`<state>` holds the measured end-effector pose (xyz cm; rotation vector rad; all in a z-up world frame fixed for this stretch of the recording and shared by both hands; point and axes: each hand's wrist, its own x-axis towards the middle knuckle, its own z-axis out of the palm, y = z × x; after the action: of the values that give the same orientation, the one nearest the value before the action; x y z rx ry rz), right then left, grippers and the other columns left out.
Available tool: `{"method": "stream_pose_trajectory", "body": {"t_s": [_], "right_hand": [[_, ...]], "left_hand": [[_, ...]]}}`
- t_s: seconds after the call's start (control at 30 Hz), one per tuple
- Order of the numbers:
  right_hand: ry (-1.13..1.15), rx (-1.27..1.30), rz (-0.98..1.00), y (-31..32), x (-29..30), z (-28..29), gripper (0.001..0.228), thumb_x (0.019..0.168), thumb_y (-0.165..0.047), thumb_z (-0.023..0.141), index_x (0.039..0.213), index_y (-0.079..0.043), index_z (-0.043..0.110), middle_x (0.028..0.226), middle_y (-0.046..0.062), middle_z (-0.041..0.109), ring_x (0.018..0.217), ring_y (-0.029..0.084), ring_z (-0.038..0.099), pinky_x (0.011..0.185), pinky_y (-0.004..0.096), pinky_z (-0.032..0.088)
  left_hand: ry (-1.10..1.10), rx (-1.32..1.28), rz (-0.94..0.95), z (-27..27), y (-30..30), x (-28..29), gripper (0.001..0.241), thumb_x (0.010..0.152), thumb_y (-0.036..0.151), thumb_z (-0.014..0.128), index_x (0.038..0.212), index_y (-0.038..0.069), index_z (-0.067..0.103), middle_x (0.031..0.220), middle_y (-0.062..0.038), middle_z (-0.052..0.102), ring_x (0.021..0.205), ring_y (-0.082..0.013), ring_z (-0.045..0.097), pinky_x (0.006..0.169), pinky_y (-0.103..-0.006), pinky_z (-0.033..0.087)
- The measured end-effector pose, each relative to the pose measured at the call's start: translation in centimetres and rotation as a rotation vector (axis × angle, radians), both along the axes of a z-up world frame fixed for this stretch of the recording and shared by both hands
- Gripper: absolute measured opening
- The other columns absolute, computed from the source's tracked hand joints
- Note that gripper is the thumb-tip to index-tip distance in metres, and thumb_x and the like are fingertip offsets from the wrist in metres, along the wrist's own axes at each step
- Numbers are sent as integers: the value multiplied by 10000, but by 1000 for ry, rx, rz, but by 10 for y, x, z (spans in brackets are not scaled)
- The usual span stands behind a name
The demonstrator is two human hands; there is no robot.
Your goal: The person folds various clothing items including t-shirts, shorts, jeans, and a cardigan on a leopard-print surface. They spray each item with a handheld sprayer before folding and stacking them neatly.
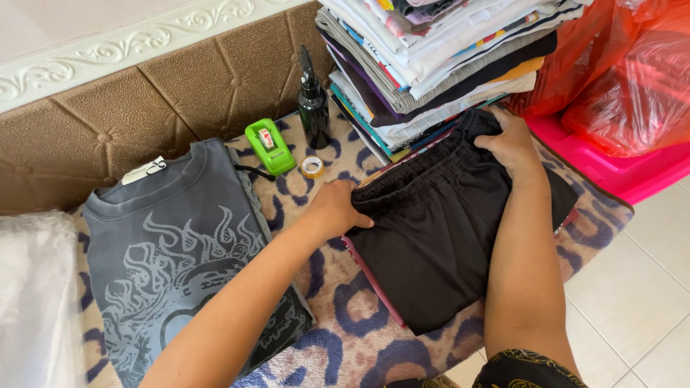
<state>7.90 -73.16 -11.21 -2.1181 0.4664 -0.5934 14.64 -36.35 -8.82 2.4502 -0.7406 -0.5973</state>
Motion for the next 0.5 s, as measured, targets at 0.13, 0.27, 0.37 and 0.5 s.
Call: {"method": "stream_pose_trajectory", "body": {"t_s": [0.13, 0.27, 0.37, 0.5], "right_hand": [[-40, 72, -19, -8, 1, -11, 712, 629, 41, 726, 1331, -58, 664, 1338, 136, 632, 1267, 259, 549, 1103, 377, 434], [-118, 125, -35, -13, -1, -11, 697, 557, 92, 679, 1208, -150, 740, 1049, 26, 709, 1002, 124, 619, 862, 283, 536], [-266, 188, -30, -14, -9, -3, 658, 465, 140, 659, 1068, -115, 728, 907, 15, 675, 875, 120, 618, 799, 234, 543], [-476, 387, 68, -4, -25, 16, 674, 466, 123, 562, 1100, -78, 670, 989, 55, 697, 951, 136, 670, 898, 194, 543]], "left_hand": [[-135, -71, -109, 22, -1, -21, 569, 682, 145, 902, 1191, 4, 692, 1048, -208, 693, 1020, -436, 721, 815, -523, 629], [-617, 15, -157, 10, -9, -57, 262, 773, 50, 708, 1029, 91, 674, 823, -109, 648, 698, -435, 708, 573, -574, 614], [-1253, -173, -334, 18, -6, -80, 60, 814, 87, 597, 821, 146, 608, 705, -36, 576, 604, -245, 630, 607, -400, 456], [-1282, -183, -303, 26, 0, -93, 63, 869, 89, 601, 847, 96, 543, 759, -92, 548, 662, -271, 577, 695, -393, 444]]}}
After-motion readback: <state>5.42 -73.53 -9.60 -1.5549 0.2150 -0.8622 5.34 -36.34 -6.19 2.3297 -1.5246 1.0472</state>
